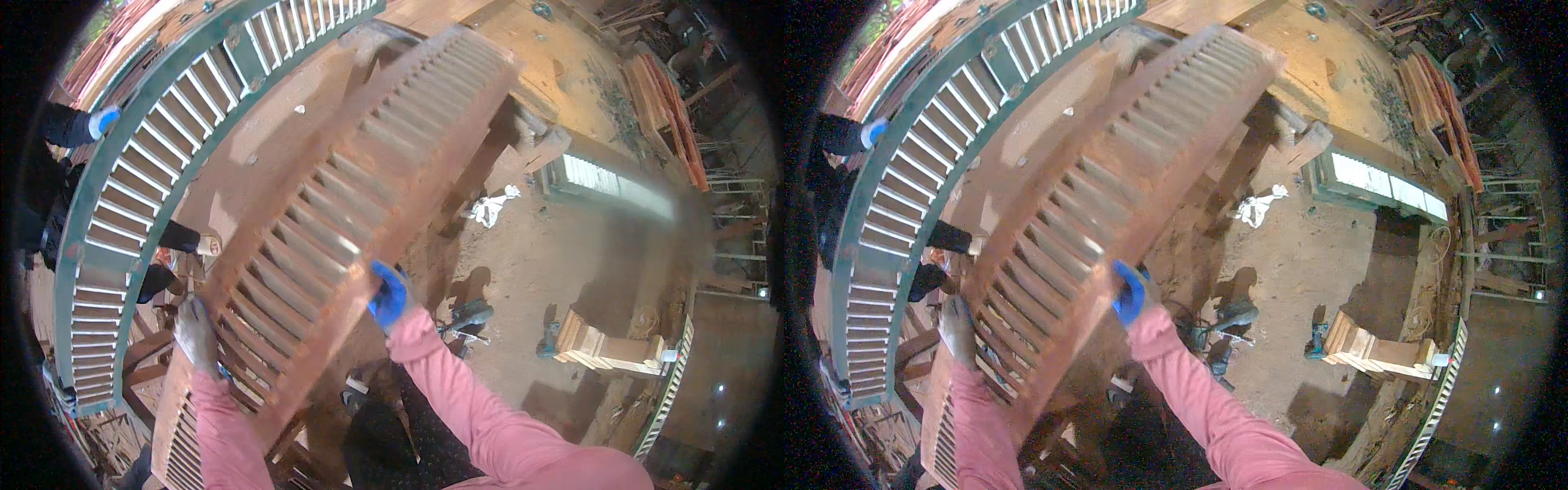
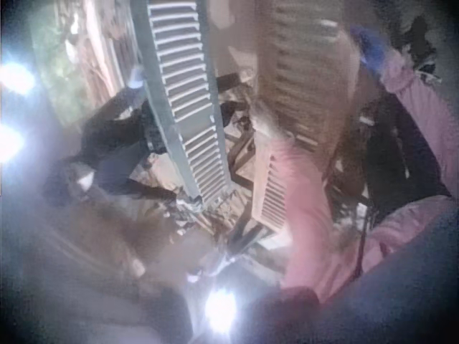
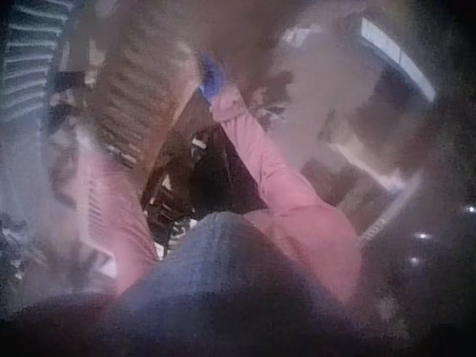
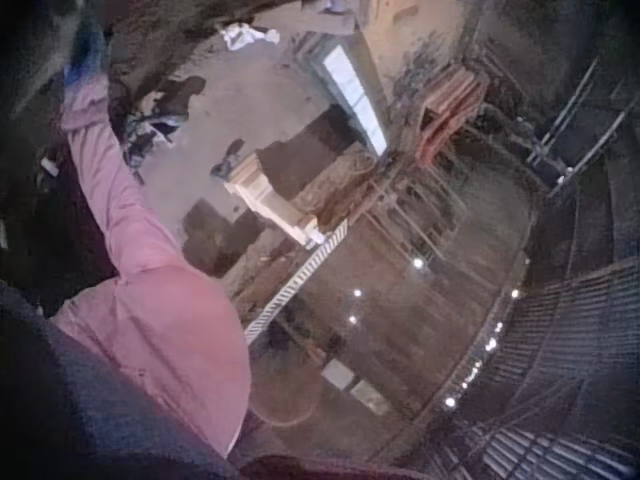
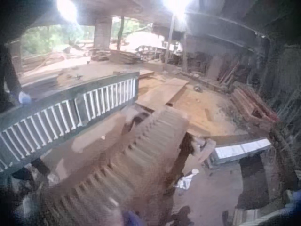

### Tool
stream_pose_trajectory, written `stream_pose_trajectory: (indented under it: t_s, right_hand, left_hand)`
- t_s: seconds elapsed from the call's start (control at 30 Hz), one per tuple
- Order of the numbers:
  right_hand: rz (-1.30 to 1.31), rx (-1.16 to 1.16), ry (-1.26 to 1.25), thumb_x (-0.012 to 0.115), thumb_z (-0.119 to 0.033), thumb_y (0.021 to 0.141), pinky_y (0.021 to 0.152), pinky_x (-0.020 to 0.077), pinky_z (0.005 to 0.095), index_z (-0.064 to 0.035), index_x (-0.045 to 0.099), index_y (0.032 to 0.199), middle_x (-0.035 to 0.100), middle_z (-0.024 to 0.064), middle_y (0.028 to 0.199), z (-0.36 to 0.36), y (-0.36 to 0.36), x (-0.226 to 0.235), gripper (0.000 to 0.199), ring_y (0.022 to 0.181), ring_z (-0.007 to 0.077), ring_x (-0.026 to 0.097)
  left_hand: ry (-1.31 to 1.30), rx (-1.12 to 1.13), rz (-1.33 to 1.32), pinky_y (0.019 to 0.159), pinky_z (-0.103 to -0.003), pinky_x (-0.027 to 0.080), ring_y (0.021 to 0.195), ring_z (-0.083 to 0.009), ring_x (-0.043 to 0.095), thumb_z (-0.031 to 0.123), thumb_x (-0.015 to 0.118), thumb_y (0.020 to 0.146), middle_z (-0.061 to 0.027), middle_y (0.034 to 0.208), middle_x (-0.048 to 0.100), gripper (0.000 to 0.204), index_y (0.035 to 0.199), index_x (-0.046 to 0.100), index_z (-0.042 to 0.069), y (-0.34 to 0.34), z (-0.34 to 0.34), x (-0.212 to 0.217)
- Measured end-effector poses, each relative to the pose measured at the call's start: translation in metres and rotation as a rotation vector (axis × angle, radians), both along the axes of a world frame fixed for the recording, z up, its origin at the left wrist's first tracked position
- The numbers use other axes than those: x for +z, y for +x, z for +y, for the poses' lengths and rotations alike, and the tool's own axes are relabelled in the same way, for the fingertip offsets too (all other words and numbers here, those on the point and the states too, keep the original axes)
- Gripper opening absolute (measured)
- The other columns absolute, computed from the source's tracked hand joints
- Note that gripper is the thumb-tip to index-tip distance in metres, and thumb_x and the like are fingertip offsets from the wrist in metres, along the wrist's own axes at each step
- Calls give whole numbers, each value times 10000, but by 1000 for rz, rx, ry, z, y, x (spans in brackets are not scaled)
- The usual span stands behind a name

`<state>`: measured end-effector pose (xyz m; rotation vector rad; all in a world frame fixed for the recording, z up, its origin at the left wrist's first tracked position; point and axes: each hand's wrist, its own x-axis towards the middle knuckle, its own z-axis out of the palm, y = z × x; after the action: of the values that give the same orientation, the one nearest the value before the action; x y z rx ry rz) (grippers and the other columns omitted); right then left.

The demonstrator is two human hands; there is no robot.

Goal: The person uses an electric sander to smooth the surface of a green wooden slat, then switches to a sanding block to finish the edges of a light-colored wooden slat. The person moves between slats and adjusts their grip to reach different areas.

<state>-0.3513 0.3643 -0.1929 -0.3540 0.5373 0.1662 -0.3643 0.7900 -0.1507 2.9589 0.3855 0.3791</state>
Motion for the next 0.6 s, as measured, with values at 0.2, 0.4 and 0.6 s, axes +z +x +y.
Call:
stream_pose_trajectory:
  t_s: [0.2, 0.4, 0.6]
  right_hand:
    - [53, -7, -137, 686, -173, 963, 1006, 561, 415, -94, 664, 1271, 715, 91, 1200, -36, -57, 41, 319, 1126, 259, 687]
    - [84, 103, -86, 673, -285, 973, 1059, 505, 467, -64, 636, 1299, 692, 115, 1235, -58, -77, 10, 396, 1172, 308, 646]
    - [-99, 366, -61, 578, -475, 1021, 1087, 476, 526, -95, 605, 1364, 656, 130, 1344, -110, -100, -21, 512, 1215, 335, 620]
  left_hand:
    - [-27, 31, 94, 918, -515, 486, 1043, -425, 645, 359, 478, 1063, -227, 1119, 697, 394, 1167, 673, 32, -33, -61, 31]
    - [-245, 104, 133, 781, -519, 511, 822, -417, 659, 331, 546, 1018, -217, 910, 684, 320, 1044, 697, 50, -44, -70, 31]
    - [-109, 101, 158, 950, -558, 440, 1080, -358, 622, 377, 588, 965, -145, 1088, 675, 327, 1127, 711, 120, -56, -90, 45]
